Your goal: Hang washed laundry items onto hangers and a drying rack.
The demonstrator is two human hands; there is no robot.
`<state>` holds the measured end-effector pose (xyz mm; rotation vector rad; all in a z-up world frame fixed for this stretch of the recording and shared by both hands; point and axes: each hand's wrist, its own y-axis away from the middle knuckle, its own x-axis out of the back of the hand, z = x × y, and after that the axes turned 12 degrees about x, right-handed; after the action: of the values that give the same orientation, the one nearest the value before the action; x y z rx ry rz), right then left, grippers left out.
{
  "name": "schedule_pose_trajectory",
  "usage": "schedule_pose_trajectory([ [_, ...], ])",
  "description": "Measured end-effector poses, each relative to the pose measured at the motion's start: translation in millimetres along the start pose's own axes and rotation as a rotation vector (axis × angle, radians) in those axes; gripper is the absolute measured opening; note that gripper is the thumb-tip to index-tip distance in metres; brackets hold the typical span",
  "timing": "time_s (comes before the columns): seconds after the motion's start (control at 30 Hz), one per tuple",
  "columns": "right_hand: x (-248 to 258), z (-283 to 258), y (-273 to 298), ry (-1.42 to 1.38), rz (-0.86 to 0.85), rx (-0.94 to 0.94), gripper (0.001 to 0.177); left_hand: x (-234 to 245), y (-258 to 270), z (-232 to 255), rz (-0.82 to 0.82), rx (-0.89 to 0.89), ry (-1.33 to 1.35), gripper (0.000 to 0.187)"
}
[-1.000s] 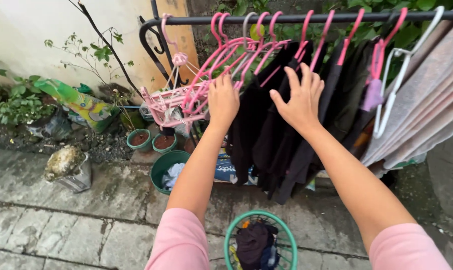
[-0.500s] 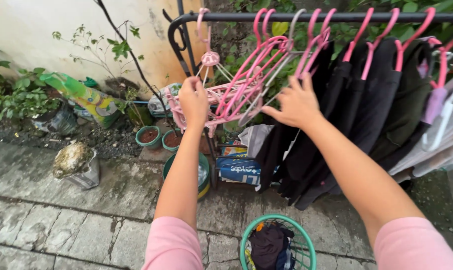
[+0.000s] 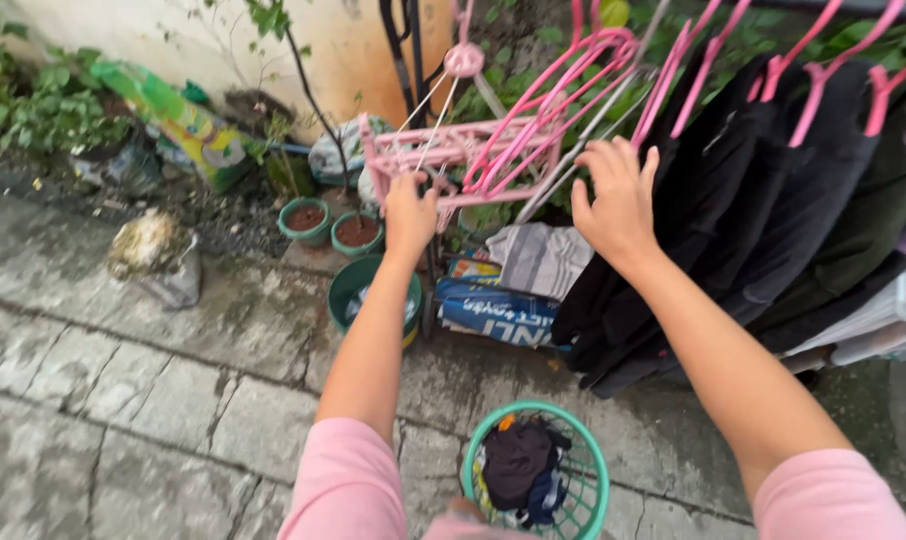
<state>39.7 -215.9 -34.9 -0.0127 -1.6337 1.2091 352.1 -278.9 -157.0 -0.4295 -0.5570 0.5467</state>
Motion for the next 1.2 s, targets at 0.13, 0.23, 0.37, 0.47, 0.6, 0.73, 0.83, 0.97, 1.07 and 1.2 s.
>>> schedule_pose_trajectory([
  [0.13, -15, -68, 2, -0.196, 0.319, -0.099, 0.025, 20, -5, -1, 0.057, 0.006, -0.068, 0.045],
  [0.23, -34, -121, 11, -0.173, 0.349, 0.008, 0.021, 29, -31, -37, 0.138, 0.118, -0.063, 0.045],
  [0.37, -121, -142, 36, -0.366, 0.222, -0.094, 0.018, 16, -77, -121, 0.169, 0.374, 0.111, 0.052],
  [0.47, -251, -110, 85, -0.833, 0.279, -0.609, 0.024, 7, -99, -162, 0.025, 0.598, 0.285, 0.063],
  [0.6, -336, -56, 40, -1.384, 0.277, -1.679, 0.048, 7, -113, -191, -0.313, 0.654, 0.672, 0.079],
  [0.73, -358, -46, 22, -1.418, 0.397, -1.622, 0.059, 41, -122, -136, -0.681, 0.905, 0.569, 0.078],
  [0.83, -368, -37, 27, -1.489, 0.447, -1.429, 0.055, 40, -114, -141, -0.881, 0.894, 0.536, 0.070],
  [0.97, -305, -69, 17, -1.765, 0.659, -1.390, 0.034, 29, -83, -189, -0.940, 0.756, 0.835, 0.058],
  [1.07, -230, -106, -14, -1.629, 0.502, -1.441, 0.029, 47, -75, -177, -1.018, 0.745, 0.933, 0.060],
  [1.2, -266, -58, 80, -1.821, 0.137, -1.320, 0.038, 70, -51, -115, -0.933, 1.164, 0.631, 0.054],
])
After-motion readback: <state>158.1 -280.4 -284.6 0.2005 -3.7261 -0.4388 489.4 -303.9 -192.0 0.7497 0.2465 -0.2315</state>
